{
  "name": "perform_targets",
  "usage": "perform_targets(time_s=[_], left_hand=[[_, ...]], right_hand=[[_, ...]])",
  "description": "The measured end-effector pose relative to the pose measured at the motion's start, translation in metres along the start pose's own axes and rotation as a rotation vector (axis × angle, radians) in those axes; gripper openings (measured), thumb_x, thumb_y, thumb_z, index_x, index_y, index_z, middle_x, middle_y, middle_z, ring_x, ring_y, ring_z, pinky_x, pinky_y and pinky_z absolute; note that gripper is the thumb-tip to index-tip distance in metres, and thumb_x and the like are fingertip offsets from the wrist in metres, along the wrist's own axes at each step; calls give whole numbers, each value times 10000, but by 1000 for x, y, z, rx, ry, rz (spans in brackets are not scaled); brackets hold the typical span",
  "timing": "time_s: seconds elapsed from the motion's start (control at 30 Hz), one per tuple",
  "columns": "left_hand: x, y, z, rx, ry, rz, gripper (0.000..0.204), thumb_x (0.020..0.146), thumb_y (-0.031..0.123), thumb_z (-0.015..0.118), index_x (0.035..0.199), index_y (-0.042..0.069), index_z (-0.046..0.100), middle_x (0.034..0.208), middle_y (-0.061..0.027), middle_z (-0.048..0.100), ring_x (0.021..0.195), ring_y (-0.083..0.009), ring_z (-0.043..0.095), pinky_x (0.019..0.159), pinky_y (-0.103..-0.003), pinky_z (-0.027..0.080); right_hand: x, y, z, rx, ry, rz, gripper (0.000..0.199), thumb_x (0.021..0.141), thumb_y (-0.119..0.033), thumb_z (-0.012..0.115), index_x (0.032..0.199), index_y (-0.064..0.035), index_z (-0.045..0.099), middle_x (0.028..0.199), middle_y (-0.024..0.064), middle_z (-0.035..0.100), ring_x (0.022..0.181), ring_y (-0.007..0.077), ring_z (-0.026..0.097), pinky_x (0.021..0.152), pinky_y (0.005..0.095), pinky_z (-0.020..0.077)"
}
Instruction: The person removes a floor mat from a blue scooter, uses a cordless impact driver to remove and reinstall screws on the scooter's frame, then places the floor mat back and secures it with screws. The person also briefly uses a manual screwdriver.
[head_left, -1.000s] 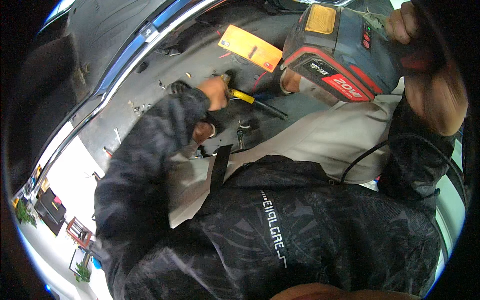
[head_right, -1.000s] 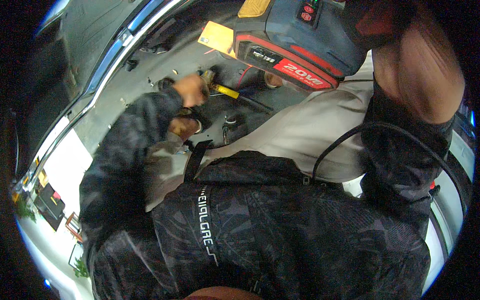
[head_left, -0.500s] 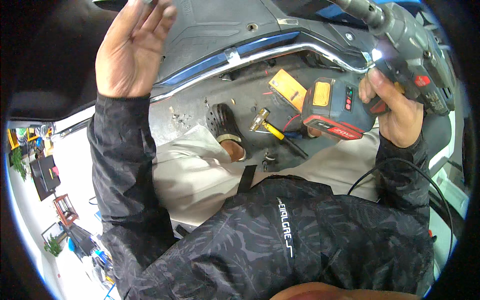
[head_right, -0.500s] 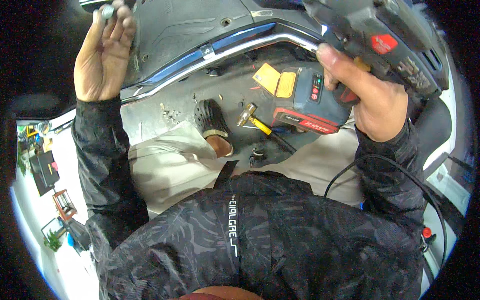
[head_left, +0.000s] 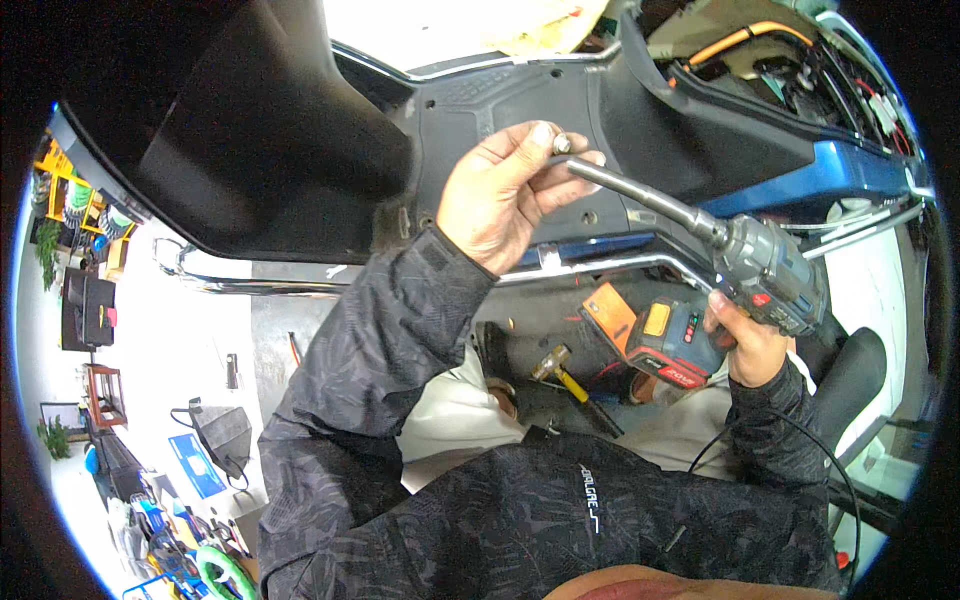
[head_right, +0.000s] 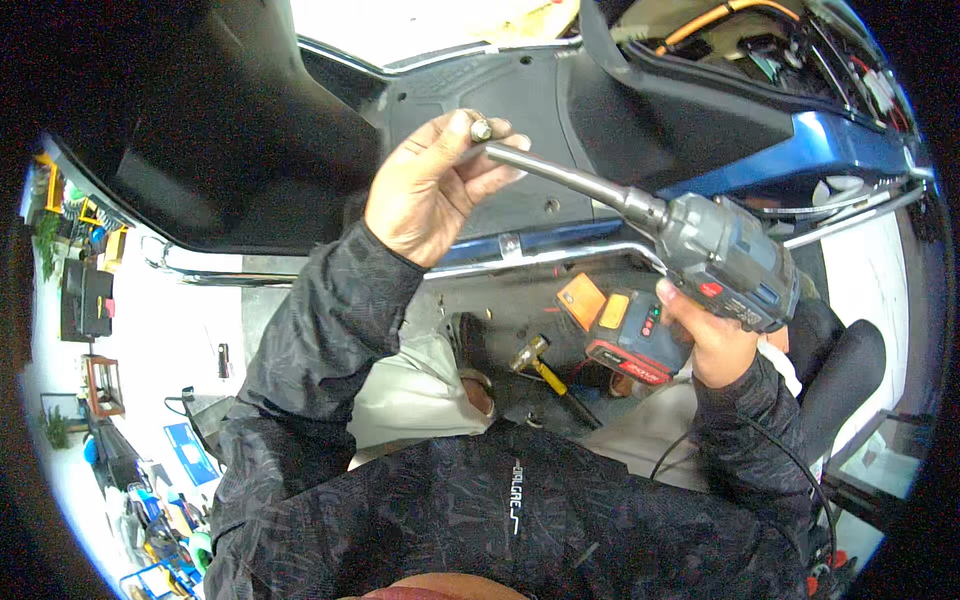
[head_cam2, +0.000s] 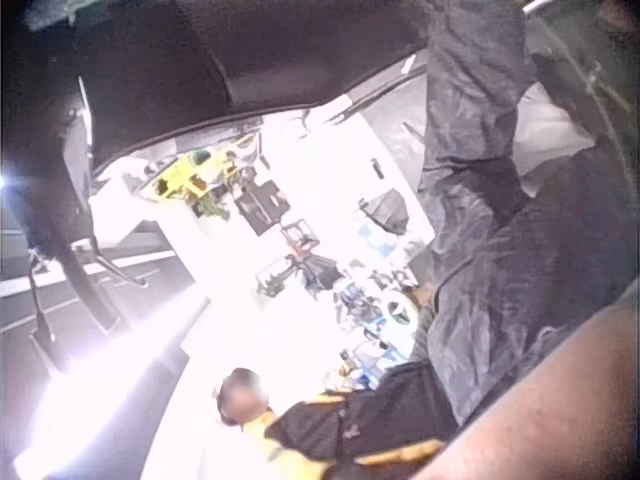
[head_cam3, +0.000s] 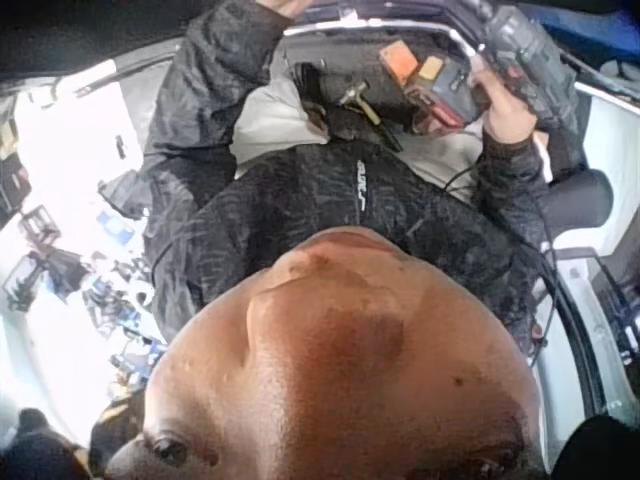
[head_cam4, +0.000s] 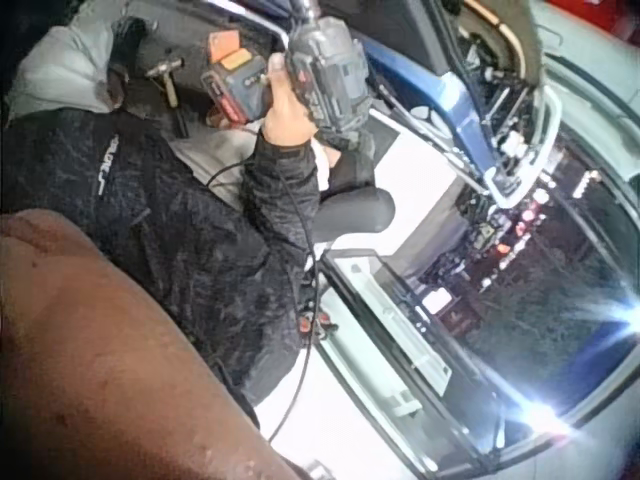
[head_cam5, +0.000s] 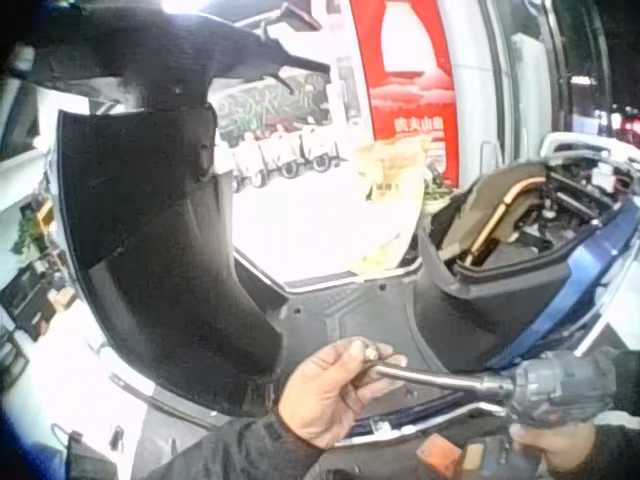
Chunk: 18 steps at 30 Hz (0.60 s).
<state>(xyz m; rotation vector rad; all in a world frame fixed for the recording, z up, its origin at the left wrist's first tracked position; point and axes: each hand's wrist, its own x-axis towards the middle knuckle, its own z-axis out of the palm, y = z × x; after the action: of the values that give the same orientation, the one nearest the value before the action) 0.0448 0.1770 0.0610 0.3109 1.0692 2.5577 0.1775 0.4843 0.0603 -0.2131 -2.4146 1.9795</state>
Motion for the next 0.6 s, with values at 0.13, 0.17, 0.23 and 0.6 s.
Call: perform_targets(time_s=[0.13,0.17,0.23,0.6], left_hand=[[7,-7,3,-122,9,33,202,1053,174,620,1162,8,652,1199,-167,701,1092,-261,720,938,-417,643],[11,-7,5,-63,44,60,232,1049,182,632,1188,-3,646,1202,-156,703,1035,-227,724,917,-395,646],[20,-10,8,14,119,86,265,1047,196,639,1212,-11,639,1196,-144,704,972,-187,714,884,-364,646],[100,-17,-50,-188,71,60,168,1054,167,618,1146,30,646,1209,-149,704,1047,-219,690,961,-394,597]], right_hand=[[10,7,7,105,76,-20,144,929,-174,751,968,-58,676,729,11,653,617,104,575,544,252,415],[13,8,9,128,86,-3,138,929,-168,748,967,-58,673,721,12,648,614,105,574,544,254,414],[20,8,13,181,30,-18,109,940,-132,725,943,-53,649,705,31,631,600,127,569,559,273,429],[71,-47,56,313,-4,209,158,941,-182,766,1003,-108,641,693,-2,598,580,132,577,545,287,466]])
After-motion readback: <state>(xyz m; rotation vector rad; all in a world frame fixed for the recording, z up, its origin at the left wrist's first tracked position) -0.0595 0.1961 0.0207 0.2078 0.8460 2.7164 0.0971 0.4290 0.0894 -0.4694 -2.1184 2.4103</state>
